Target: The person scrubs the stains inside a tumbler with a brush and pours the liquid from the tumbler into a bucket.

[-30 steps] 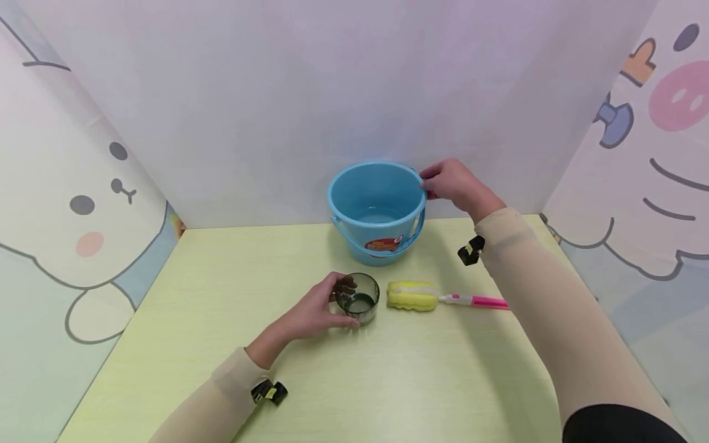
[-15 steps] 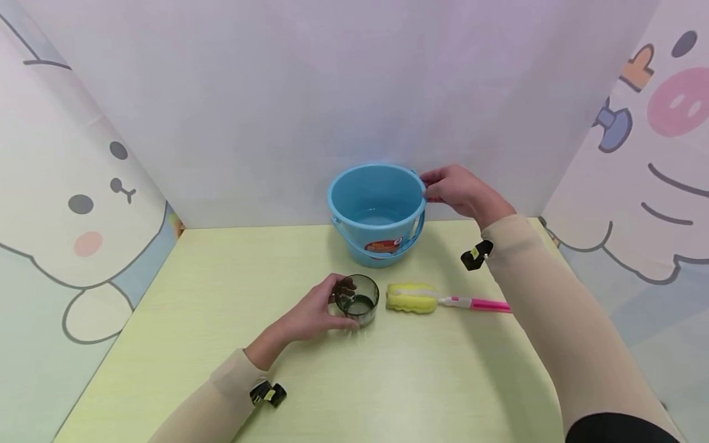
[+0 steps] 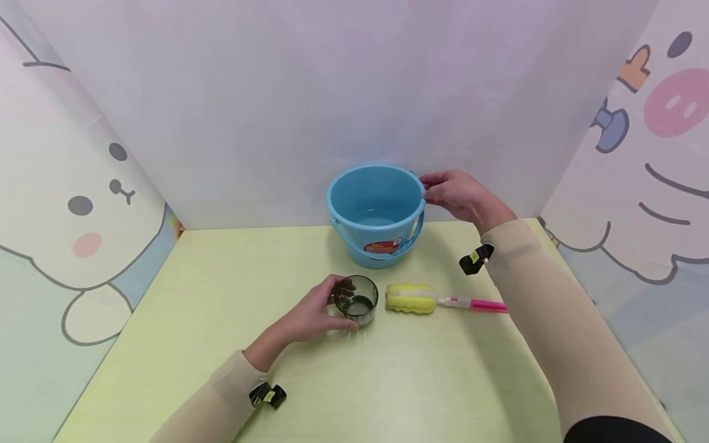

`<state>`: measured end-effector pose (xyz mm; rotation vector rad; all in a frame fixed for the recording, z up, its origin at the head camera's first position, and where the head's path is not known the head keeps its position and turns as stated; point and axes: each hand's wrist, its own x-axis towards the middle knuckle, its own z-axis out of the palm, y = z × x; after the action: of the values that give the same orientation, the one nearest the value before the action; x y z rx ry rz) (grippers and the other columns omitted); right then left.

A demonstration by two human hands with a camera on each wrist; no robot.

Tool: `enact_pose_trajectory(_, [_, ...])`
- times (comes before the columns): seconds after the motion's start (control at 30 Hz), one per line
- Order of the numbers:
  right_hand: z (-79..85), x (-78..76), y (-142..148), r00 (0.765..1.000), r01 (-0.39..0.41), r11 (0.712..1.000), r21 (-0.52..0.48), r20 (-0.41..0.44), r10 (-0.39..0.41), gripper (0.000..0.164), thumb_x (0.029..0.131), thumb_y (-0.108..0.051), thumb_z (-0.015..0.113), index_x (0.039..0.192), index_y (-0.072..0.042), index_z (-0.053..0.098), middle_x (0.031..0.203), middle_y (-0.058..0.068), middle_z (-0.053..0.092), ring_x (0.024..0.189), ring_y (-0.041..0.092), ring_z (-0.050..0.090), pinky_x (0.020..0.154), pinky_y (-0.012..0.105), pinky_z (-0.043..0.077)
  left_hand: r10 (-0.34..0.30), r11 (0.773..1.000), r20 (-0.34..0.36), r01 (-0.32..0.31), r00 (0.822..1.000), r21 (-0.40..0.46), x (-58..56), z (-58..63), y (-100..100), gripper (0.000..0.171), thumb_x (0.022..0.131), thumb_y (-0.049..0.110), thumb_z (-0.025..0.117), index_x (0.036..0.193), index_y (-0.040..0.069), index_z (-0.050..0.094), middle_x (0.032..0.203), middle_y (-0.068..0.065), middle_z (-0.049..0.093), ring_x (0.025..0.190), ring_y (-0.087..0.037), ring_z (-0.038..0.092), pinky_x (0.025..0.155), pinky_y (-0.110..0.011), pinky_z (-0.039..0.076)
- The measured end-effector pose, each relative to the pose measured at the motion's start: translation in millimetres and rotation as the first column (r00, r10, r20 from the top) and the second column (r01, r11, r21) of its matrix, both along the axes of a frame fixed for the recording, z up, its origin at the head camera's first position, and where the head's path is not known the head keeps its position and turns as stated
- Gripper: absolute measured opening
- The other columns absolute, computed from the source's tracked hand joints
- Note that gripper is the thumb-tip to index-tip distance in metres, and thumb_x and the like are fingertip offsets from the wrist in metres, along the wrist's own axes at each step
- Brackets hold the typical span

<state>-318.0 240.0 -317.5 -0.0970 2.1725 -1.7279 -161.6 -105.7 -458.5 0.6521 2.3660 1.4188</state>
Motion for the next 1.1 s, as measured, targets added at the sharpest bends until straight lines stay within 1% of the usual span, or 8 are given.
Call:
enact_pose_trajectory(0.1, [-1.5,-0.5,-0.1,1.000,0.006,0.999,-0.039,0.006,-0.006,0.055,0.109,0.000,0.054,0.161,0.005,0.036,0.159,0.024,0.041,0.136,0.039,0.047,0.105,0.031,0.054,0.001,1.000,-0.002,0.000,1.000,0.006,-0.2,0.0,-0.8,0.085,0.082,0.034,0.095,0.146,0.008,0.046,0.141,-0.005,0.058,0.131,-0.020,0.057,0.114,-0.040,0.048])
enact_pose_trajectory(0.23, [-2.6,-0.8,-0.7,1.000,0.014,0.997,-0.081,0.018,-0.012,0.055,0.110,0.001,0.053,0.161,0.005,0.036,0.159,0.023,0.041,0.136,0.038,0.048,0.096,0.024,0.057,0.000,1.000,-0.005,0.000,1.000,0.013,-0.6,1.1,-1.5,0.083,0.082,0.032,0.096,0.145,0.009,0.047,0.141,-0.006,0.059,0.131,-0.020,0.057,0.114,-0.040,0.047])
enact_pose_trajectory(0.37, [-2.9,-0.7,-1.1,1.000,0.016,0.997,-0.082,0.022,-0.014,0.055,0.110,0.000,0.053,0.162,0.004,0.036,0.159,0.023,0.041,0.135,0.038,0.048,0.094,0.023,0.057,0.000,1.000,-0.001,0.000,1.000,0.015,-1.0,1.8,-1.8,0.082,0.082,0.031,0.096,0.144,0.009,0.047,0.141,-0.007,0.059,0.131,-0.020,0.057,0.114,-0.040,0.047])
enact_pose_trajectory(0.47, [-2.3,-1.1,-1.0,1.000,0.009,0.999,-0.050,0.015,-0.008,0.055,0.110,-0.001,0.054,0.162,0.004,0.035,0.160,0.023,0.041,0.136,0.037,0.048,0.096,0.023,0.057,-0.001,1.000,0.004,0.001,1.000,0.021,-1.3,2.0,-2.1,0.082,0.082,0.030,0.096,0.144,0.008,0.047,0.141,-0.007,0.058,0.131,-0.020,0.057,0.114,-0.040,0.047])
enact_pose_trajectory(0.6, [-0.7,-1.9,-2.2,1.000,0.002,1.000,-0.015,0.003,-0.002,0.056,0.110,-0.003,0.055,0.162,0.003,0.036,0.159,0.023,0.042,0.136,0.037,0.049,0.102,0.028,0.055,0.002,1.000,0.003,-0.002,1.000,0.024,-2.0,2.0,-2.8,0.082,0.082,0.030,0.096,0.144,0.008,0.047,0.140,-0.006,0.058,0.131,-0.020,0.057,0.114,-0.041,0.047])
enact_pose_trajectory(0.77, [-0.3,-2.9,-4.1,1.000,0.008,1.000,-0.015,0.005,-0.008,0.055,0.110,-0.003,0.055,0.162,0.002,0.037,0.159,0.023,0.043,0.136,0.037,0.049,0.099,0.026,0.056,0.010,1.000,-0.002,-0.009,1.000,0.020,-2.1,1.6,-4.1,0.081,0.082,0.031,0.096,0.143,0.009,0.048,0.140,-0.005,0.059,0.131,-0.020,0.057,0.114,-0.042,0.048])
enact_pose_trajectory(0.87, [-0.8,-3.5,-4.7,1.000,0.006,1.000,-0.020,0.005,-0.006,0.055,0.110,-0.002,0.055,0.162,0.003,0.037,0.159,0.023,0.043,0.135,0.037,0.049,0.101,0.027,0.056,0.011,1.000,-0.010,-0.011,1.000,0.021,-1.6,1.9,-4.5,0.082,0.081,0.030,0.096,0.144,0.009,0.048,0.140,-0.005,0.059,0.131,-0.020,0.057,0.113,-0.041,0.048])
enact_pose_trajectory(1.1, [-1.2,-4.4,-5.4,1.000,0.003,1.000,-0.022,0.002,-0.003,0.054,0.110,-0.001,0.054,0.161,0.003,0.037,0.158,0.023,0.044,0.135,0.037,0.050,0.114,0.039,0.047,0.011,0.999,-0.052,-0.009,0.999,0.037,-2.2,7.1,-6.1,0.085,0.080,0.029,0.097,0.145,0.009,0.047,0.141,-0.003,0.059,0.130,-0.020,0.057,0.113,-0.040,0.049])
